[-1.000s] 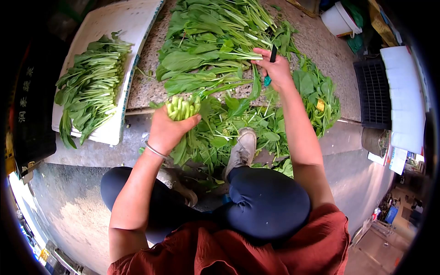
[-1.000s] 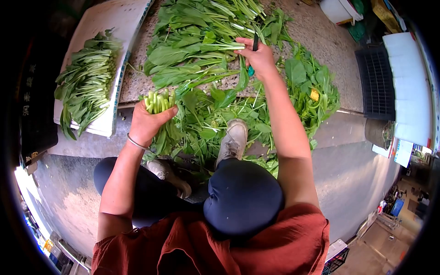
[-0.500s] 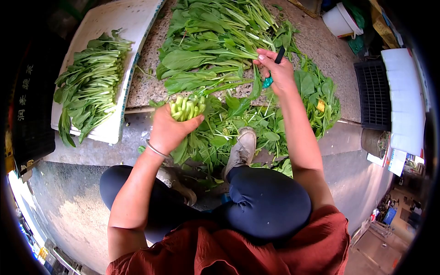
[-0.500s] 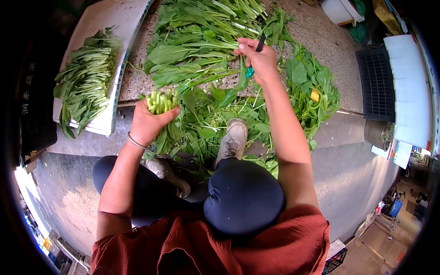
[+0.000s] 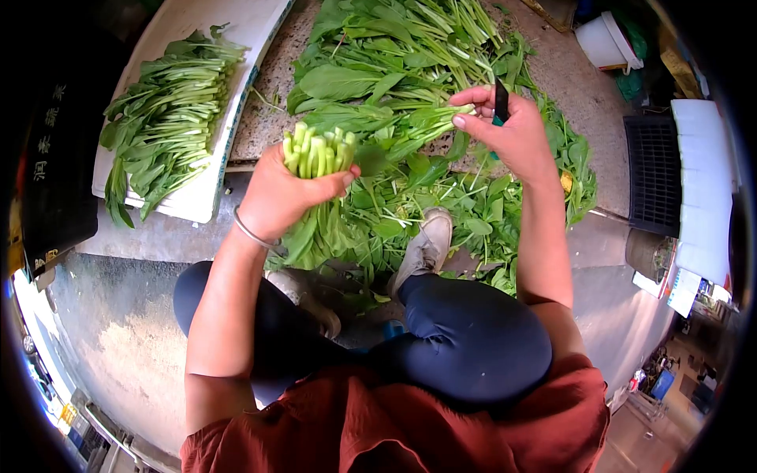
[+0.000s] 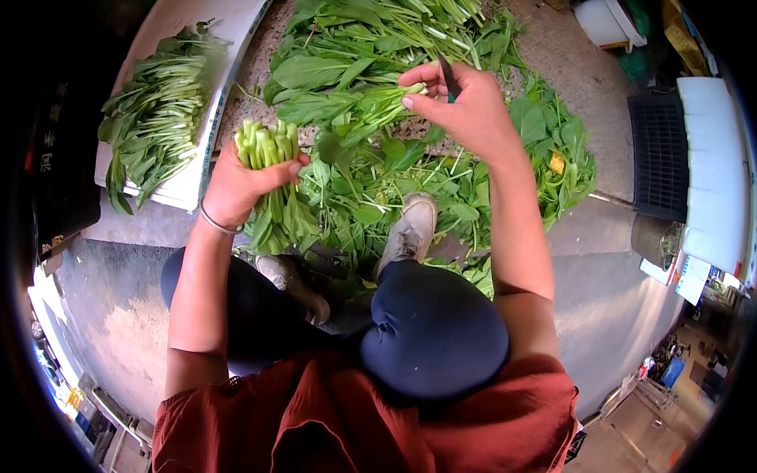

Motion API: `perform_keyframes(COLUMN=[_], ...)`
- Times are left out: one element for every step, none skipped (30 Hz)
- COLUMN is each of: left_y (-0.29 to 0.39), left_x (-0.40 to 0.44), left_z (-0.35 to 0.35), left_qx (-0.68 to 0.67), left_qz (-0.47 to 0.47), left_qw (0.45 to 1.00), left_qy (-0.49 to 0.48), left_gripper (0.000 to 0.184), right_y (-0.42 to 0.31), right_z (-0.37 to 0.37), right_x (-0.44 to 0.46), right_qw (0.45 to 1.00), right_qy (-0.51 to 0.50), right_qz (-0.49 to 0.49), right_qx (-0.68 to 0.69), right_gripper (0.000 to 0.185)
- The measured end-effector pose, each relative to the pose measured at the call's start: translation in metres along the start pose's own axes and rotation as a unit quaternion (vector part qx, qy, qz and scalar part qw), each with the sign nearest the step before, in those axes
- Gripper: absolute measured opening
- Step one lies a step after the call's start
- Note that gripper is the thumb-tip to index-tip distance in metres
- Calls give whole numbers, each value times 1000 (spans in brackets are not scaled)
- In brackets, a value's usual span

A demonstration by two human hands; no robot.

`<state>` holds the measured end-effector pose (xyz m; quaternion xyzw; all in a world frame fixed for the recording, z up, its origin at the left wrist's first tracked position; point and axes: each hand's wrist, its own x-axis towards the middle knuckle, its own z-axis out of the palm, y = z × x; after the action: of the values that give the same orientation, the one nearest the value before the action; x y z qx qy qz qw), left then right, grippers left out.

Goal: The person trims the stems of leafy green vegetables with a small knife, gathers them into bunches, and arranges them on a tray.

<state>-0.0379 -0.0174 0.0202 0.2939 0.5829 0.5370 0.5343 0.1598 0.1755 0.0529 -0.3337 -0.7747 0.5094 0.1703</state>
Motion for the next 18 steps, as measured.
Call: perform_keyframes(left_y=[-1, -3, -4, -6, -10, -11, -9, -8, -9, -11, -14, -18, -20, -20, -20, -19, -18, -18], left_x=[1, 3, 5, 6, 8, 8, 7, 6, 6, 5, 5, 5, 5, 6, 7, 8, 8, 9], left_z=[-5, -8, -9, -8, -6, -4, -2, 2, 3, 3, 4, 5, 6, 5, 4, 3, 3, 1], left_qx=[11, 23, 29, 29, 7, -14, 4, -9, 11, 30, 30, 2, -27, -27, -73, -119, -140, -140], left_qz=[8, 16, 23, 18, 11, 4, 3, -10, -26, -41, -42, -40, -39, -39, -41, -42, -45, -45], left_qw=[1000, 1000, 999, 999, 1000, 1000, 999, 998, 997, 996, 996, 997, 998, 998, 995, 989, 987, 987], left_qy=[4, 8, 12, 15, -1, -17, -50, -60, -67, -75, -74, -62, -51, -50, -62, -73, -66, -65], left_gripper=[25, 25, 28, 28, 30, 33, 36, 39, 41, 43, 43, 38, 34, 34, 34, 34, 35, 35], right_y=[0, -2, -4, -6, -1, 1, 3, 4, 4, 1, -4, -7, -2, 0, 2, 2, 2, 1], right_z=[1, 5, 10, 17, 25, 33, 41, 48, 54, 57, 59, 60, 63, 64, 64, 64, 62, 58], right_x=[0, -1, -2, -3, -2, -2, -1, -1, -1, -1, -2, -3, -2, -3, -3, -3, -2, -2], right_qw=[999, 999, 997, 992, 987, 986, 982, 978, 973, 973, 969, 964, 962, 962, 965, 968, 968, 973], right_qy=[-28, -31, -75, -120, -152, -156, -174, -190, -190, -191, -192, -191, -188, -188, -171, -154, -154, -162], right_qz=[15, 18, 24, 30, 35, 35, 23, 11, 11, 11, 49, 87, 79, 79, 86, 94, 94, 96], right_qx=[-5, -2, 12, 27, 34, 37, 64, 90, 128, 129, 146, 162, 184, 184, 179, 174, 175, 136], right_gripper=[21, 21, 21, 20, 21, 21, 22, 22, 25, 25, 26, 27, 29, 29, 29, 29, 29, 28])
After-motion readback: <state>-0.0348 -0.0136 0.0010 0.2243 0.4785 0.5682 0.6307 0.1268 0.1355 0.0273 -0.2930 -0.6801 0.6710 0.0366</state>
